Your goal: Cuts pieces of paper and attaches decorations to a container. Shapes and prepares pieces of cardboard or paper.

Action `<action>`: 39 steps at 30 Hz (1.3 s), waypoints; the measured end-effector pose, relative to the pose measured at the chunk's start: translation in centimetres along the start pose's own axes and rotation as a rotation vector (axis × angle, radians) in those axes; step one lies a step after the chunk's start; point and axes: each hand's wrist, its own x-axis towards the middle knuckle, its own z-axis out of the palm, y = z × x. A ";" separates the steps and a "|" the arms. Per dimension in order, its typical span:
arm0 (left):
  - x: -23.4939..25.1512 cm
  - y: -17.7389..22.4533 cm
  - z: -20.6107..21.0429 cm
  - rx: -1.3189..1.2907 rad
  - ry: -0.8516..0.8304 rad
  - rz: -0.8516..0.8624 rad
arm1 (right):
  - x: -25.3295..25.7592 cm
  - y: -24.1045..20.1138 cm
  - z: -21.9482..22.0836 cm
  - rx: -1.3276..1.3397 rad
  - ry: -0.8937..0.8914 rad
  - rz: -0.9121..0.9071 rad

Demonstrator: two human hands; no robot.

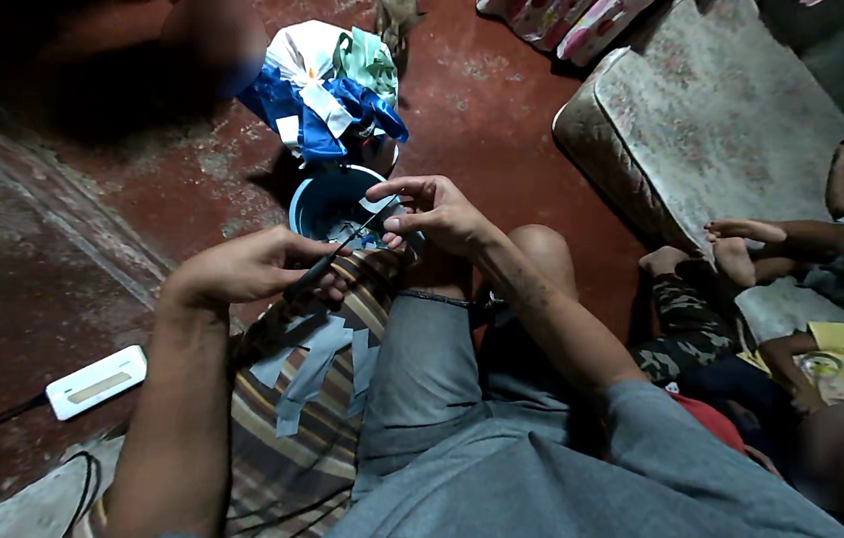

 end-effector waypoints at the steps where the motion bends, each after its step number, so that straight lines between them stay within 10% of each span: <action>1: 0.0 0.1 0.0 -0.008 -0.008 -0.003 | 0.0 -0.1 0.0 -0.003 -0.003 0.002; 24: 0.6 -0.6 0.2 -0.068 -0.048 0.120 | 0.4 0.8 0.1 0.121 -0.158 0.044; 30: -1.3 -0.7 -1.3 -0.124 0.138 0.180 | 4.6 -0.3 -3.4 -0.328 -0.115 0.268; 39: -1.2 -0.1 -1.3 -0.077 0.344 0.017 | 11.0 10.0 -10.5 -0.873 -0.228 0.691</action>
